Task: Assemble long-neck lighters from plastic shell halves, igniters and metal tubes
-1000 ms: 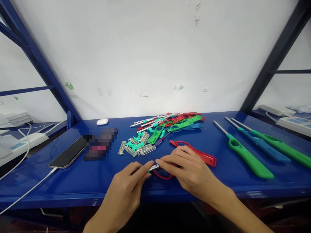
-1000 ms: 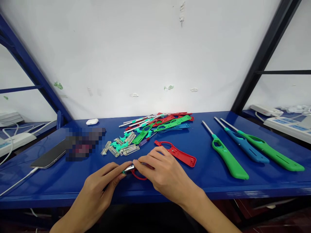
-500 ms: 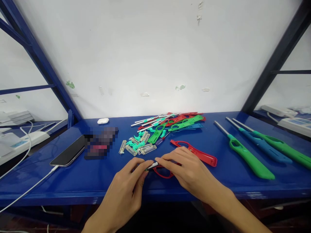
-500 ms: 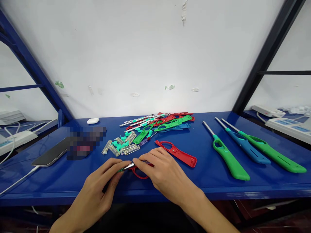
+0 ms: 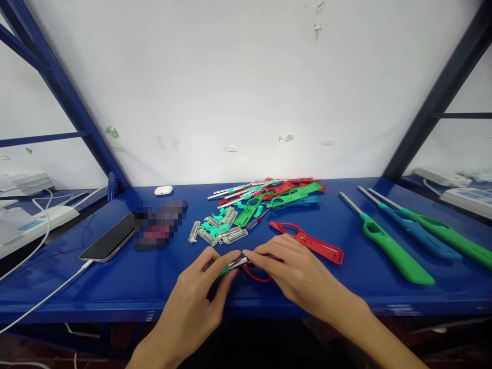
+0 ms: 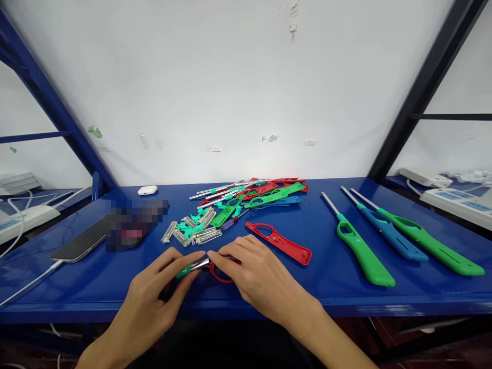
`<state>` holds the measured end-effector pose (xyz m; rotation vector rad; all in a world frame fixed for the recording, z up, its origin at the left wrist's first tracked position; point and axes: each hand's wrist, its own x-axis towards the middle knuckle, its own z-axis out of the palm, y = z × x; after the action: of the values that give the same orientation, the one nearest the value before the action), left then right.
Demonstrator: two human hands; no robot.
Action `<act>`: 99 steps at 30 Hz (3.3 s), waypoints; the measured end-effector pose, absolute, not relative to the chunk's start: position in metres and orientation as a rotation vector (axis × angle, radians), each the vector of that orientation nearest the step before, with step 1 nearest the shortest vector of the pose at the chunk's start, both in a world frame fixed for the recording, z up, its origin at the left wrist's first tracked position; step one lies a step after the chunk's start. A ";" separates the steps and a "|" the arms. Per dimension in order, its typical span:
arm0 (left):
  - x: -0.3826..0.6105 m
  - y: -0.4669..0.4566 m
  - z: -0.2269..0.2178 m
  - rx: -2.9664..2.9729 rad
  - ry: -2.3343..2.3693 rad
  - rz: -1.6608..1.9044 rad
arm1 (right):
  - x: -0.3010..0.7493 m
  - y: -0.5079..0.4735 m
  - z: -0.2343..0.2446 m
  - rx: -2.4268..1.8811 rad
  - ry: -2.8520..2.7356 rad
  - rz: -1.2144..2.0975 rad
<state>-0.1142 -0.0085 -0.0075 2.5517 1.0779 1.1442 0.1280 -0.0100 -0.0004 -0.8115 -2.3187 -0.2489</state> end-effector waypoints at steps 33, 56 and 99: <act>-0.130 0.005 -0.009 2.683 1.189 0.826 | 0.124 -0.009 -0.003 -0.913 -2.351 0.099; -0.128 0.009 -0.010 2.655 1.132 1.005 | 0.163 -0.025 0.001 -1.219 -2.078 0.378; -0.132 0.009 -0.011 2.671 1.200 0.905 | 0.168 -0.018 -0.006 -1.025 -2.087 0.027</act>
<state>-0.1319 0.0087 -0.0111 2.6707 1.2002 0.9053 0.1683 -0.0181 -0.0059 -1.0250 -2.0875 0.0266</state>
